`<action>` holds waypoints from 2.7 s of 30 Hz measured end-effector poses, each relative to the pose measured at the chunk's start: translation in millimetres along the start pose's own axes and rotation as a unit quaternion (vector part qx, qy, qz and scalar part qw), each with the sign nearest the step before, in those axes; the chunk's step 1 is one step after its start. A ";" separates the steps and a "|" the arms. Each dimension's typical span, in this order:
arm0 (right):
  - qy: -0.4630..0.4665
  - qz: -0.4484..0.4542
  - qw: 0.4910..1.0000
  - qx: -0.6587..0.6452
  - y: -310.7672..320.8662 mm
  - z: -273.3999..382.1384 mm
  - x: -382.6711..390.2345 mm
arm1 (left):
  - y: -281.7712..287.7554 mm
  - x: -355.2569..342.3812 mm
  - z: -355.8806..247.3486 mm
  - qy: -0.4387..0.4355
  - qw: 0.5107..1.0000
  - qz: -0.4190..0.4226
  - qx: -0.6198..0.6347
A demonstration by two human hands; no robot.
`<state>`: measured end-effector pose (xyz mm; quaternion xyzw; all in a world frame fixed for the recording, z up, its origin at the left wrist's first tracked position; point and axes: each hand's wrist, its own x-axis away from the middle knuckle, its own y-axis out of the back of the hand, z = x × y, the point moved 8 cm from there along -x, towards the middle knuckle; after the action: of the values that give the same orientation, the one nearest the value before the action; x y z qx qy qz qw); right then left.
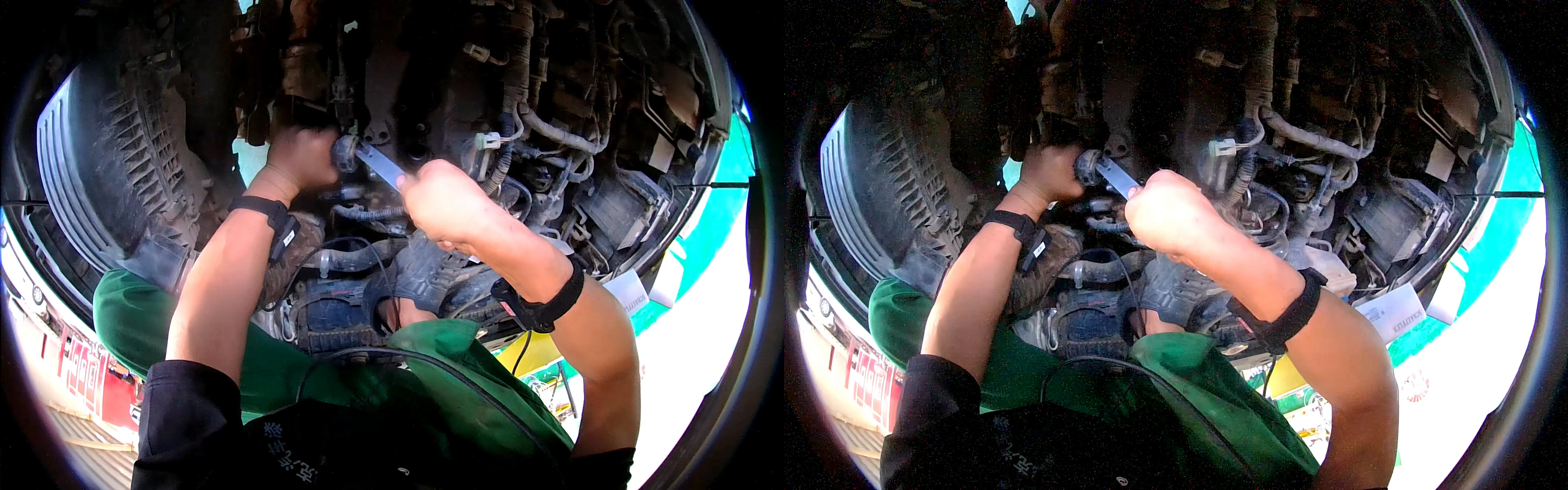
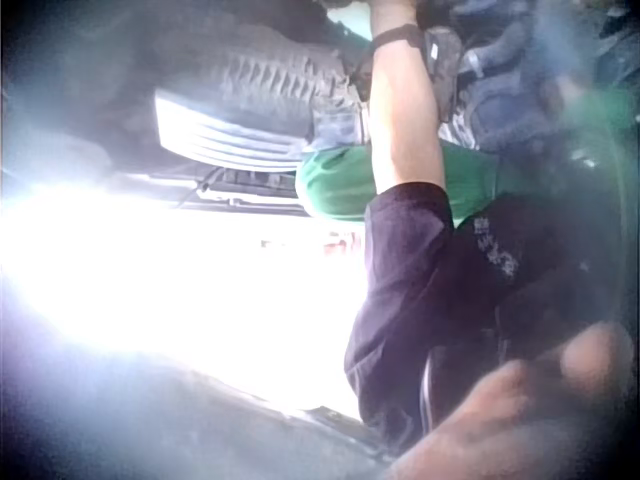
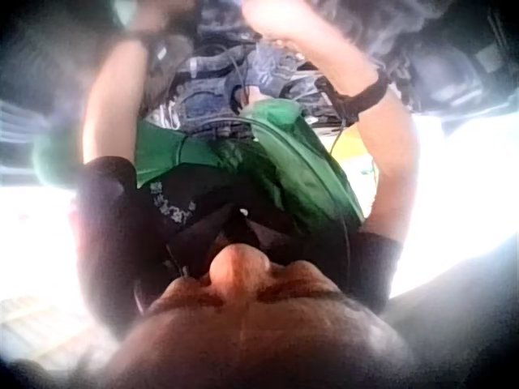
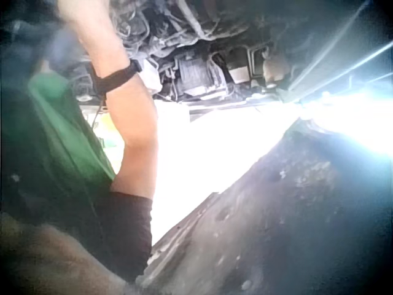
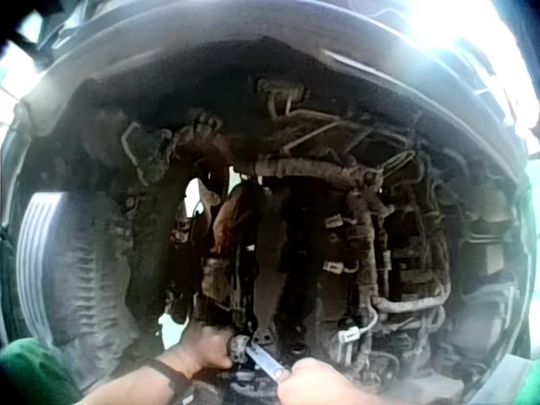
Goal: The person works on engine components under the hood of a vehicle. Using a pry tool, they detach a connector and manipulate various hoses and wires.
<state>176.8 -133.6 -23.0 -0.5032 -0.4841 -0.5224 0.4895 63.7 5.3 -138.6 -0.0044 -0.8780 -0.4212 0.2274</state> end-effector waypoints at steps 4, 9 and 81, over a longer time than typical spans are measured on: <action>0.117 -0.097 0.979 0.133 5.8 12.5 4.3 | -1.3 3.3 -1.2 0.017 1.000 0.025 -0.007; 0.136 -0.106 0.960 0.220 23.1 13.5 26.9 | 3.0 1.0 -1.3 0.013 1.000 0.021 0.005; 0.100 -0.085 0.796 0.590 12.1 180.6 -30.7 | 7.7 -10.1 -15.4 -0.010 0.988 0.139 0.073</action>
<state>198.7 46.7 -49.0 -0.0182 -0.6875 -0.2224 0.6911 80.4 0.7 -128.6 -0.1136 -0.8994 -0.3204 0.2747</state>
